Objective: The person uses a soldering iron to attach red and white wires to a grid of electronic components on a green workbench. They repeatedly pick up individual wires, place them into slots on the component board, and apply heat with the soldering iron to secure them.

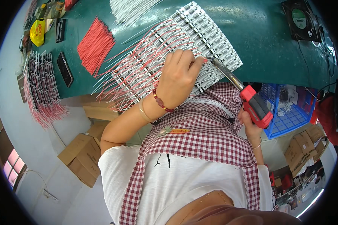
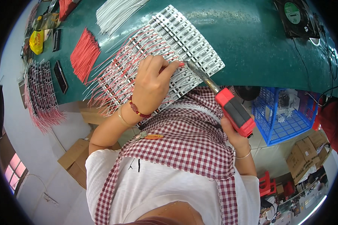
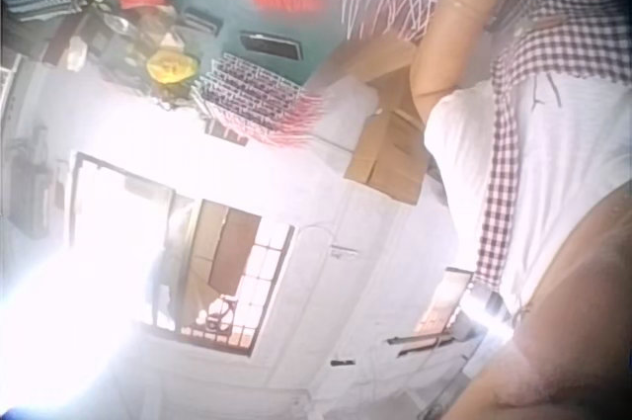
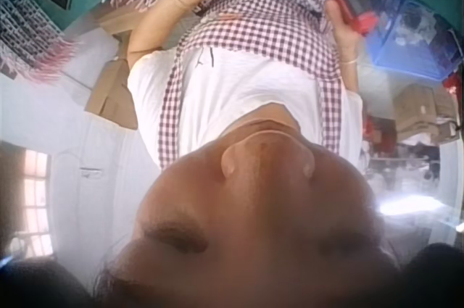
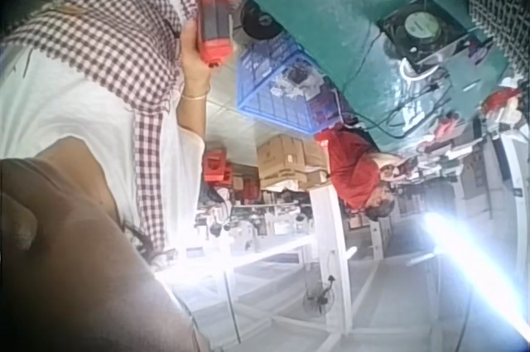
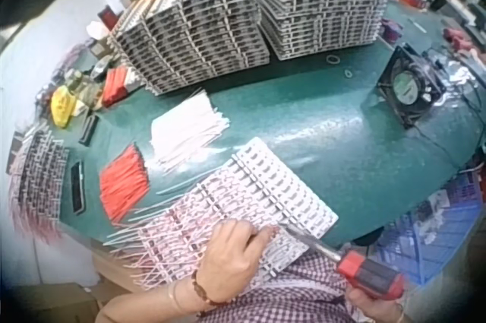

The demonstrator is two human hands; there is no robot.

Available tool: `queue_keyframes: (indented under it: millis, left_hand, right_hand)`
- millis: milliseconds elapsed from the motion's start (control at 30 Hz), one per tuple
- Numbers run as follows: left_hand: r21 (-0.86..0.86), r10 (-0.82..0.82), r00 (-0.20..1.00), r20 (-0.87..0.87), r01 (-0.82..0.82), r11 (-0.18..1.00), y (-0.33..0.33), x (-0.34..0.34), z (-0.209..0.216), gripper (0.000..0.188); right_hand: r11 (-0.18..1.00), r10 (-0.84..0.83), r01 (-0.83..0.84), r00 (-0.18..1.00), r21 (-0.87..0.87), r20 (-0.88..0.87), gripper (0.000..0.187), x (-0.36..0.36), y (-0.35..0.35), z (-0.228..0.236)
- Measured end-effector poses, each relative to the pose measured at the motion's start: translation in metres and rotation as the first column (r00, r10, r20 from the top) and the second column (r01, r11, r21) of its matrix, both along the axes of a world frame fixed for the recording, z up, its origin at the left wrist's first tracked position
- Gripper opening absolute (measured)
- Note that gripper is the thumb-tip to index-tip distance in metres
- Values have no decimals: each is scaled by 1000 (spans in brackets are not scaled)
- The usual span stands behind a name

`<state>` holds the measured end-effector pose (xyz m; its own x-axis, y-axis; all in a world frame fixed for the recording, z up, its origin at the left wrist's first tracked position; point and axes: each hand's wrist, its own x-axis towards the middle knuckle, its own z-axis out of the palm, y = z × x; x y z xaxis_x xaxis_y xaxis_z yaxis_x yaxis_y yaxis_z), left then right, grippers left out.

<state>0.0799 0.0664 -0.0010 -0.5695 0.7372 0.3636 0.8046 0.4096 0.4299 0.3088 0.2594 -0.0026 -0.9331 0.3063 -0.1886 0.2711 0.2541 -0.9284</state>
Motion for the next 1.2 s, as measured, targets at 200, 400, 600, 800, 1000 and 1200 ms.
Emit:
queue_keyframes:
  millis: [200, 400, 600, 800, 1000, 1200]
  left_hand:
    - [-55, -12, 1000, 3, 12, 998, 2, -1, 5, 27]
    - [-65, -19, 1000, 3, 19, 998, 1, -2, 3, 27]
    - [-15, -28, 997, -74, 27, 1000, 0, 1, 9, 28]
    - [21, -13, 1000, 16, 13, 1000, 2, 11, -2, 27]
    - [52, 6, 999, 33, -8, 999, 3, 12, -4, 24]
    - [47, 5, 999, 36, -7, 999, 4, 11, -3, 24]
  right_hand:
    - [998, -20, 22, 999, 56, -28, 36, 10, 1, -9]
    - [988, -154, 154, 988, -28, 19, 20, 1, -3, 4]
    - [978, -189, 191, 982, -83, 27, 14, 5, -4, 6]
    - [955, -184, 192, 981, -225, 53, 9, 7, -7, 11]
    - [973, -145, 155, 987, -169, 66, 13, 15, -3, 5]
    - [991, -129, 130, 990, -23, 54, 15, 19, -1, -4]
